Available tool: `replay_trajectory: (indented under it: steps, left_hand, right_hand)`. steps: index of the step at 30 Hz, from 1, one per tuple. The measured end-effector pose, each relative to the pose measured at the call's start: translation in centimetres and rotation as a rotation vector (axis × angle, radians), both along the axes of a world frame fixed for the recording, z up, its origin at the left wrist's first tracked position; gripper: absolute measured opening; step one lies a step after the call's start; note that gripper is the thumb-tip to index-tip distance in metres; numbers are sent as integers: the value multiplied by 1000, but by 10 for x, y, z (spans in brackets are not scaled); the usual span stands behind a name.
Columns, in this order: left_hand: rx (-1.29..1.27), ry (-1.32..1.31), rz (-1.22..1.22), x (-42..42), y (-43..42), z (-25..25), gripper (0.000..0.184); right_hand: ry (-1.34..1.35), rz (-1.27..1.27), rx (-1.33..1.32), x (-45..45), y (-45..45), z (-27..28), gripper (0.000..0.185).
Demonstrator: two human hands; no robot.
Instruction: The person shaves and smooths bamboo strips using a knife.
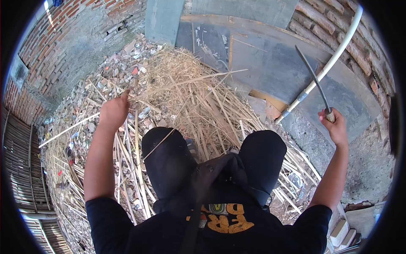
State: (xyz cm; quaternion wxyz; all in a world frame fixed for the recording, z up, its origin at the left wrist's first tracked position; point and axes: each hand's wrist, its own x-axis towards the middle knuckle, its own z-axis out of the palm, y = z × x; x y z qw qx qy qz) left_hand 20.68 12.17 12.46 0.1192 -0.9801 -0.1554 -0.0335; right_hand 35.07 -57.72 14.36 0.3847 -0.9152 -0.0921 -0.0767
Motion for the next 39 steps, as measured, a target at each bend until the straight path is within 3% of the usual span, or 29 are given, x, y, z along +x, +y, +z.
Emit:
replay_trajectory:
  steps: [3, 11, 18, 27, 31, 32, 33, 35, 38, 39]
  left_hand:
    - [-94, -4, 67, -17, 12, 4, 32]
    - [-488, -204, 207, -132, 53, -33, 31]
    - [-17, -291, 540, -225, 110, -51, 36]
    - [203, -617, 580, -291, 125, -52, 25]
    - [87, -526, 575, -286, 112, -48, 23]
    - [-104, -475, 626, -282, 107, -48, 23]
    - [-92, -382, 591, -282, 107, -55, 26]
    - [-175, -461, 552, -286, 108, -68, 35]
    - [10, -600, 378, -293, 117, -105, 53]
    - [-181, -582, 480, -285, 96, -94, 58]
  right_hand:
    - [27, -77, -263, -10, 13, 1, 20]
    - [91, 2, -302, -20, 25, -29, 24]
    - [76, 31, -246, -17, 45, -33, 23]
    - [77, 70, -132, -14, 57, -48, 21]
    - [81, 53, -117, -14, 60, -48, 20]
    - [71, 62, -100, -12, 60, -50, 20]
    - [63, 73, -85, -11, 60, -52, 20]
    - [58, 86, -29, -9, 63, -55, 21]
    - [100, 89, -34, -9, 73, -52, 23]
    - [121, 88, -53, -9, 76, -49, 25]
